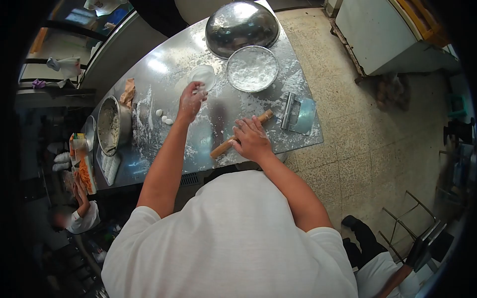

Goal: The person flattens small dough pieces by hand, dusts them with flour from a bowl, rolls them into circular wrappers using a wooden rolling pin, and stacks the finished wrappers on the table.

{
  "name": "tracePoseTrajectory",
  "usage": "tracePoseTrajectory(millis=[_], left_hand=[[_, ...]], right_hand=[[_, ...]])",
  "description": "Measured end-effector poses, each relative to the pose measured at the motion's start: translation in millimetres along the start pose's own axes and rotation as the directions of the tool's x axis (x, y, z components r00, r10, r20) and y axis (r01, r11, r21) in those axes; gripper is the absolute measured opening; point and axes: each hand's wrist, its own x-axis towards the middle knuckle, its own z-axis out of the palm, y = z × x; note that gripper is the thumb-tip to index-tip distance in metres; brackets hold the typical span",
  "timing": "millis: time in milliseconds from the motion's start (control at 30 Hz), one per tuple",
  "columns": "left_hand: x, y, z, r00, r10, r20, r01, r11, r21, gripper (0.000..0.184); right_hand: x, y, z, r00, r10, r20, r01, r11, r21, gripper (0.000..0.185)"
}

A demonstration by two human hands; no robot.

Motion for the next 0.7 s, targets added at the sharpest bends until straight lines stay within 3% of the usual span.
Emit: tracePoseTrajectory(millis=[133, 167, 200, 233, 300, 367, 400, 433, 500, 567, 600, 700], left_hand=[[25.4, 79.4, 42.6, 0.988, -0.012, 0.152, 0.027, 0.995, -0.099, 0.033], [33.5, 88.4, 52.8, 0.966, 0.211, 0.148, -0.241, 0.943, 0.231, 0.030], [44.2, 94.1, 62.5, 0.885, 0.412, 0.217, -0.462, 0.717, 0.522, 0.027], [64.9, 82.9, 70.6, 0.880, 0.415, 0.230, -0.472, 0.713, 0.518, 0.027], [107.8, 30.1, 88.9, 0.957, 0.194, 0.217, -0.240, 0.947, 0.212, 0.027], [104.1, 19.8, 109.0, 0.962, 0.131, 0.238, -0.142, 0.989, 0.028, 0.024], [93.7, 21.0, 115.6, 0.866, 0.315, 0.387, -0.469, 0.780, 0.414, 0.025], [84.6, 27.7, 120.4, 0.717, 0.379, 0.585, -0.696, 0.333, 0.636, 0.027], [89.5, 30.5, 130.4, 0.693, 0.359, 0.625, -0.721, 0.367, 0.588, 0.026], [93.1, 37.9, 131.8, 0.674, 0.268, 0.689, -0.667, 0.622, 0.410, 0.014], [90.5, 37.5, 132.1, 0.632, 0.408, 0.659, -0.759, 0.494, 0.423, 0.019], [78.2, 50.4, 134.5, 0.654, 0.287, 0.700, -0.749, 0.378, 0.545, 0.025]], right_hand=[[-0.9, 1.7, 4.3, 0.998, -0.020, -0.065, 0.021, 0.999, 0.023, 0.045], [-2.0, 2.0, 5.5, 0.996, -0.029, -0.087, 0.032, 0.999, 0.035, 0.044], [-2.8, 2.1, 4.3, 0.995, -0.019, -0.094, 0.023, 0.999, 0.034, 0.044], [-2.6, 1.9, 3.2, 0.996, -0.025, -0.091, 0.029, 0.999, 0.041, 0.044], [-3.0, 1.7, 2.3, 0.995, -0.017, -0.094, 0.022, 0.999, 0.046, 0.043], [-3.3, 3.3, 3.1, 0.994, -0.044, -0.096, 0.049, 0.997, 0.058, 0.040], [-2.6, 4.1, 3.6, 0.994, -0.035, -0.102, 0.041, 0.998, 0.056, 0.040], [-2.4, 4.0, 4.4, 0.994, -0.031, -0.104, 0.038, 0.997, 0.069, 0.038], [-3.0, 4.7, 5.1, 0.994, -0.015, -0.107, 0.024, 0.996, 0.082, 0.037], [-4.2, 3.8, 5.5, 0.992, -0.027, -0.123, 0.038, 0.996, 0.085, 0.035], [-3.9, 3.9, 6.5, 0.992, -0.033, -0.123, 0.044, 0.995, 0.085, 0.035], [-2.8, 3.7, 7.2, 0.988, -0.037, -0.147, 0.049, 0.995, 0.082, 0.034]])
